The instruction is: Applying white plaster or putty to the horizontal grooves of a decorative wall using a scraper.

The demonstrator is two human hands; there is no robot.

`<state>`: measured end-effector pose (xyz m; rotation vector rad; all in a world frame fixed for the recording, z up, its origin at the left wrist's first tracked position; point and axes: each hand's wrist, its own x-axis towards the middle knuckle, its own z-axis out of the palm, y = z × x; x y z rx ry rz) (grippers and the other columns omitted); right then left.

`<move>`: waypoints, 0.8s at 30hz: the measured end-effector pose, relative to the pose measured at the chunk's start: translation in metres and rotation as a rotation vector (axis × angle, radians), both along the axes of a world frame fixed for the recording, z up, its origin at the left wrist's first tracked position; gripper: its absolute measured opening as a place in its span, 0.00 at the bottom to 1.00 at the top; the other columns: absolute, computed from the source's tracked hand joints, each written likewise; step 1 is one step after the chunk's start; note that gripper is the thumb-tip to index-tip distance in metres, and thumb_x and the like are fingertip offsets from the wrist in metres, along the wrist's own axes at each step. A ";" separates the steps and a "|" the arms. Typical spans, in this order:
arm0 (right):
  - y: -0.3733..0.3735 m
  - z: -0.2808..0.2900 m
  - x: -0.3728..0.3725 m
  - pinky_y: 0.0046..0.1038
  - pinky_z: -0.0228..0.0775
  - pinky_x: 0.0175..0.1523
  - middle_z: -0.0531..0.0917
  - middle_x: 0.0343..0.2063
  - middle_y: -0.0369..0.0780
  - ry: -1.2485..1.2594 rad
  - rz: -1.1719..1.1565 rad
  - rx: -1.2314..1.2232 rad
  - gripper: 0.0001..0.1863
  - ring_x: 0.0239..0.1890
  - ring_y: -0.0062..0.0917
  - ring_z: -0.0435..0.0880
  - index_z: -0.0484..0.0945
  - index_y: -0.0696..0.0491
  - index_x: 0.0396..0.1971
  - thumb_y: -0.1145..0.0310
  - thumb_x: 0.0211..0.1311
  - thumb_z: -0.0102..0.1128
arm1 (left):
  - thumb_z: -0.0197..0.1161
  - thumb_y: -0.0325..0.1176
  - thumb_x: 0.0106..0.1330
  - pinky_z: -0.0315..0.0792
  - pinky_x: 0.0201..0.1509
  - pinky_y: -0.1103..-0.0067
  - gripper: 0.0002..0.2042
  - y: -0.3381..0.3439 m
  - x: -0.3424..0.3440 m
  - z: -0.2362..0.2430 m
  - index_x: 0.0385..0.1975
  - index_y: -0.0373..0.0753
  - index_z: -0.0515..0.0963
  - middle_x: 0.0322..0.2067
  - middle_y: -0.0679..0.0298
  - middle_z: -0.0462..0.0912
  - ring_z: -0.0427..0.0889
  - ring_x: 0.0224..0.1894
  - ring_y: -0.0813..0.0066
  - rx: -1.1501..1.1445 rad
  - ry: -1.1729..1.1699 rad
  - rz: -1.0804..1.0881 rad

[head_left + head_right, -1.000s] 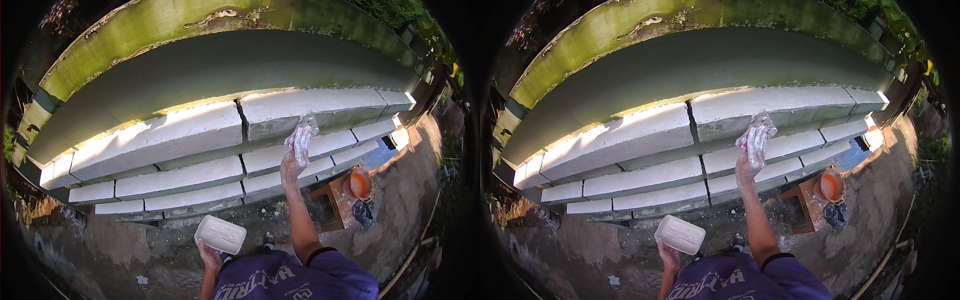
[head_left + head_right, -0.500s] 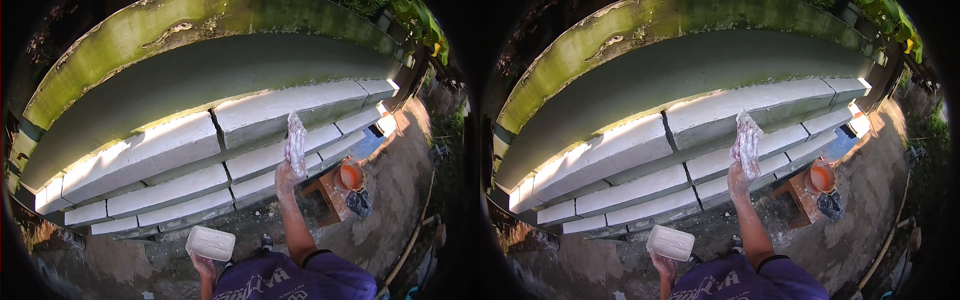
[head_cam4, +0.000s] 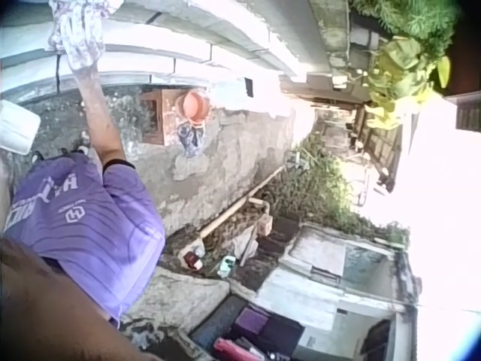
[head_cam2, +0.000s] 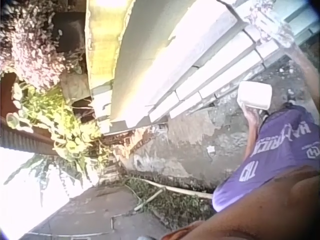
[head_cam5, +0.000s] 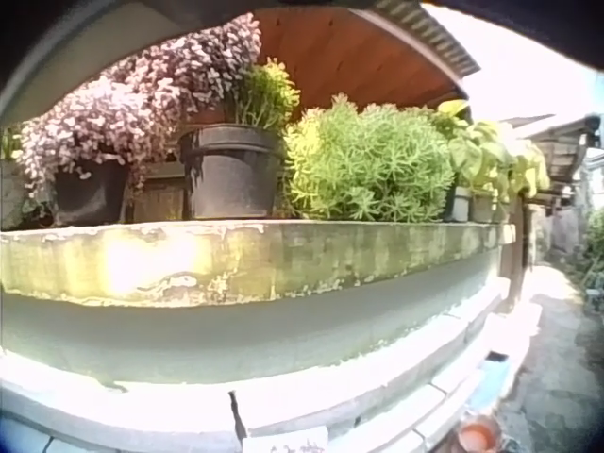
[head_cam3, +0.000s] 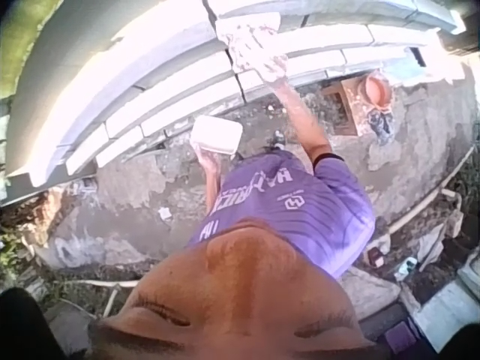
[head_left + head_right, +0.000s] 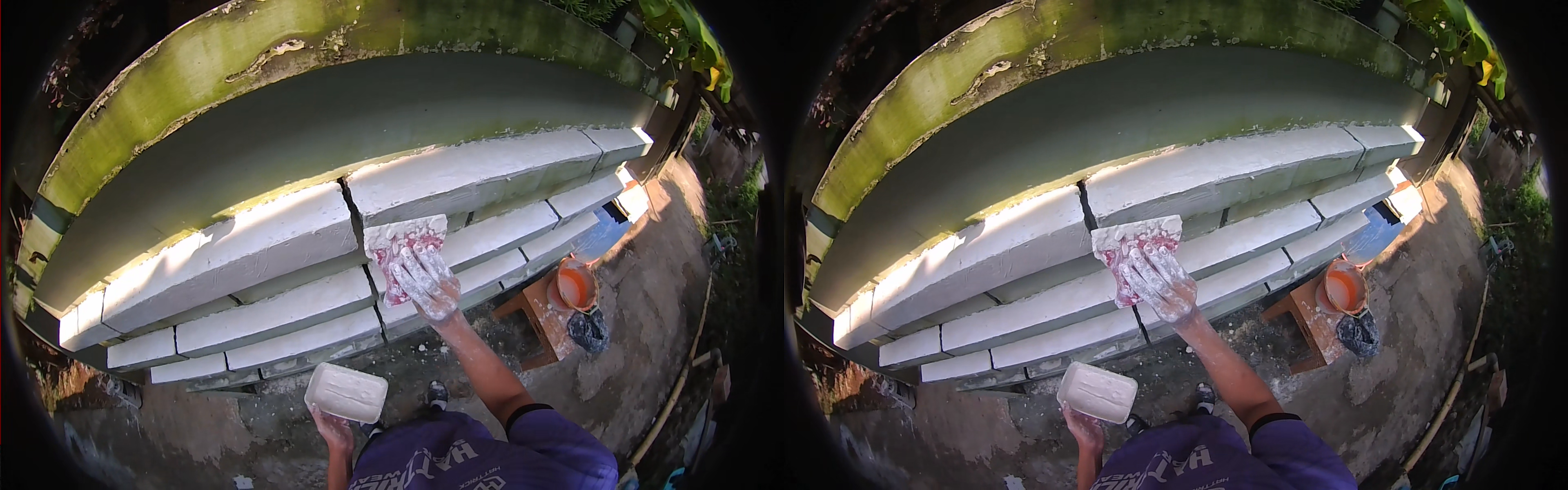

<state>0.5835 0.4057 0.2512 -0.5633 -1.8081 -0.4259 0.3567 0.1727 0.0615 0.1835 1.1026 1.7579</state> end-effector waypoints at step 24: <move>0.061 -0.064 0.074 0.53 0.60 0.66 0.76 0.55 0.48 -0.057 -0.206 -0.048 0.22 0.61 0.48 0.72 0.82 0.52 0.46 0.82 0.49 0.55 | 0.48 0.53 0.70 0.65 0.32 0.83 0.22 0.005 0.023 0.017 0.56 0.47 0.67 0.44 0.72 0.76 0.75 0.38 0.82 -0.037 -0.006 0.023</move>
